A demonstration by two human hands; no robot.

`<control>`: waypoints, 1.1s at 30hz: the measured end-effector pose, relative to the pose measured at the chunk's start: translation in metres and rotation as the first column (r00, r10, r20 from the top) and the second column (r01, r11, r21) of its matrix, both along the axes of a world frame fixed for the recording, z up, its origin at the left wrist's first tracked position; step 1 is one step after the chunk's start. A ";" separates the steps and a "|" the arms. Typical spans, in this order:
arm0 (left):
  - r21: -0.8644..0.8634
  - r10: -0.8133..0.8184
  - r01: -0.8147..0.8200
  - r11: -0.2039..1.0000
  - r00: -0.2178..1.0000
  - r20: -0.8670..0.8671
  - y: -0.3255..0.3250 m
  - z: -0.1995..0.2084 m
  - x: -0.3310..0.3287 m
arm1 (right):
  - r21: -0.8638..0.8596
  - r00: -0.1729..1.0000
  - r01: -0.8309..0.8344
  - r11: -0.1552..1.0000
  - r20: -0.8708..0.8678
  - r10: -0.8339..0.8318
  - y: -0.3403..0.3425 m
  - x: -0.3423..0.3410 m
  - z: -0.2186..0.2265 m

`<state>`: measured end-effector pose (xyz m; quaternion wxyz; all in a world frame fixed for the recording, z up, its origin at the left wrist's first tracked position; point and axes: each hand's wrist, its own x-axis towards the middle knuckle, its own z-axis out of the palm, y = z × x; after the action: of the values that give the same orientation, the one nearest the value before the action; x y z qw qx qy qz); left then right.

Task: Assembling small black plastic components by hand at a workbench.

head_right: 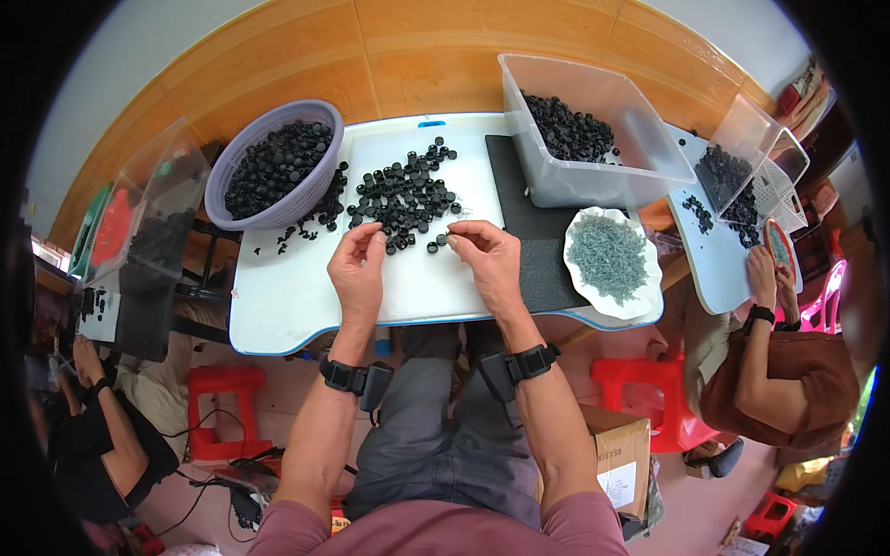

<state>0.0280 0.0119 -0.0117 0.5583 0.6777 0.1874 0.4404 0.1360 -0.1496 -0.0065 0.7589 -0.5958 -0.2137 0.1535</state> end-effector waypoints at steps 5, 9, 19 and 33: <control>0.120 0.116 -0.087 0.989 0.957 -0.264 0.006 0.001 -0.021 | -0.017 0.999 0.055 0.998 0.006 -0.054 -0.002 0.002 -0.002; 0.389 0.137 0.042 0.920 0.897 -0.421 0.005 0.006 -0.024 | -0.015 0.999 0.037 0.999 0.030 -0.037 -0.001 0.002 -0.002; 0.464 0.145 0.133 0.876 0.844 -0.517 0.010 0.009 -0.015 | -0.060 0.998 0.003 0.998 0.059 0.001 -0.001 -0.003 -0.002; 0.250 -0.062 0.146 0.957 0.947 -0.314 -0.025 -0.001 -0.009 | -0.138 0.927 0.053 0.989 0.374 0.003 0.006 -0.012 0.001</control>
<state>0.0185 -0.0127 -0.0132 0.4479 0.8159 0.1726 0.3223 0.1239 -0.1434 -0.0055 0.6609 -0.6704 -0.3347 0.0429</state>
